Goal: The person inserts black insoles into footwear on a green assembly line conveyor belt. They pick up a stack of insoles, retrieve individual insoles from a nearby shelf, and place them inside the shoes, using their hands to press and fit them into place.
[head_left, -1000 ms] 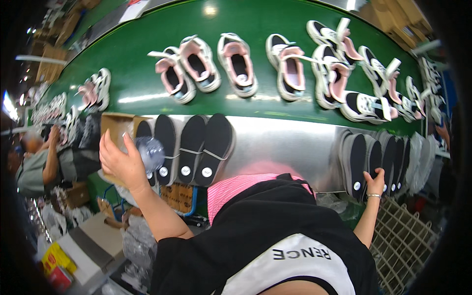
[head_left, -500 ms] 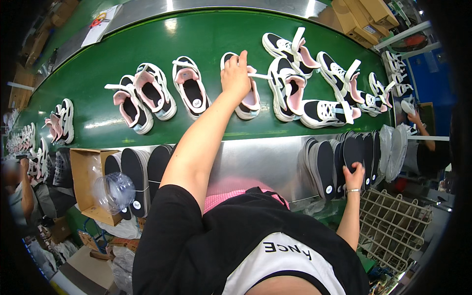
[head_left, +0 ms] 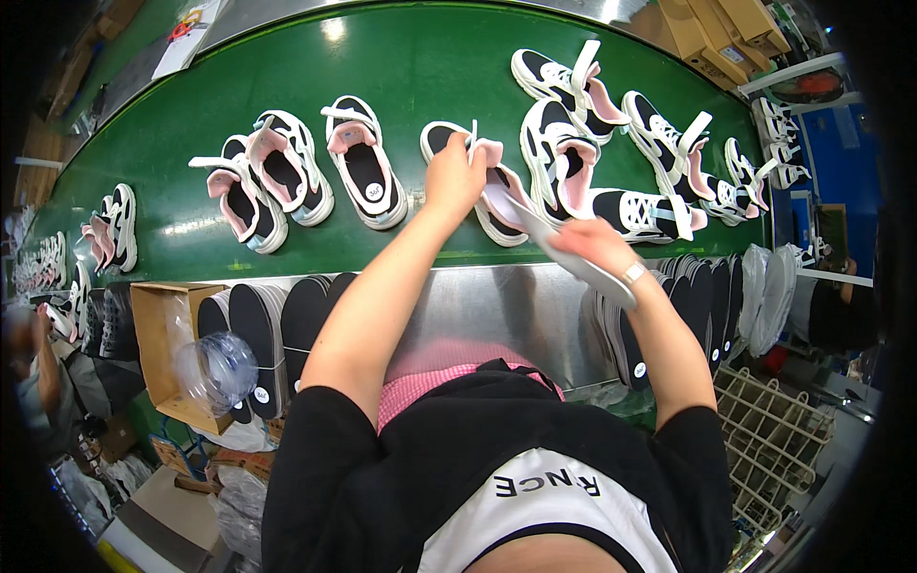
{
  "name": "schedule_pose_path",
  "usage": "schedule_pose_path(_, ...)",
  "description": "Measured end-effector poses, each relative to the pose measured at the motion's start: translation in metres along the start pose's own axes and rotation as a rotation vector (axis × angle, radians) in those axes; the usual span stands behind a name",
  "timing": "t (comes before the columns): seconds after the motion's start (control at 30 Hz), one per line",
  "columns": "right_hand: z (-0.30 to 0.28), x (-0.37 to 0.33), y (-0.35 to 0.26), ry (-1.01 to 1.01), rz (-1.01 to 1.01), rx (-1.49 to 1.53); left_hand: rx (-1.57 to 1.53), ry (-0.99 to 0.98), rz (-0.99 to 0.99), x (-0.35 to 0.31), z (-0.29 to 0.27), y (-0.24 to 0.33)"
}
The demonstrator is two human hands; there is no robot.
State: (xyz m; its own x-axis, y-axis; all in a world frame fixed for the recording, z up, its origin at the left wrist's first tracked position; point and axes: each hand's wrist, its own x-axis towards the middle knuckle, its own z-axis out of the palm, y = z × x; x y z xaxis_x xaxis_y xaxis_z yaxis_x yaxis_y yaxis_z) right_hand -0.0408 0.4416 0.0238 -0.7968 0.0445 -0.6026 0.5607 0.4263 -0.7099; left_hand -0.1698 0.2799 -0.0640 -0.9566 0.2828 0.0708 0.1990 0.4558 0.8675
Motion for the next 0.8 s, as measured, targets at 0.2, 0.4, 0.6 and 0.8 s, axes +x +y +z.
schedule_pose_path(0.2,0.060,0.092,-0.018,0.243,-0.240,-1.012,0.008,0.098,0.019,-0.009,0.009,-0.001)
schedule_pose_path(0.4,0.037,0.044,-0.026,0.140,-0.151,-1.133,0.135,0.075,-0.130,-0.011,0.010,0.000)
schedule_pose_path(0.6,0.032,0.047,-0.032,0.079,-0.271,-1.224,0.123,0.103,-0.143,-0.010,0.013,0.000)
schedule_pose_path(0.8,0.061,0.106,-0.008,0.101,-0.324,-1.107,-0.023,0.117,-0.145,-0.011,0.012,-0.005)
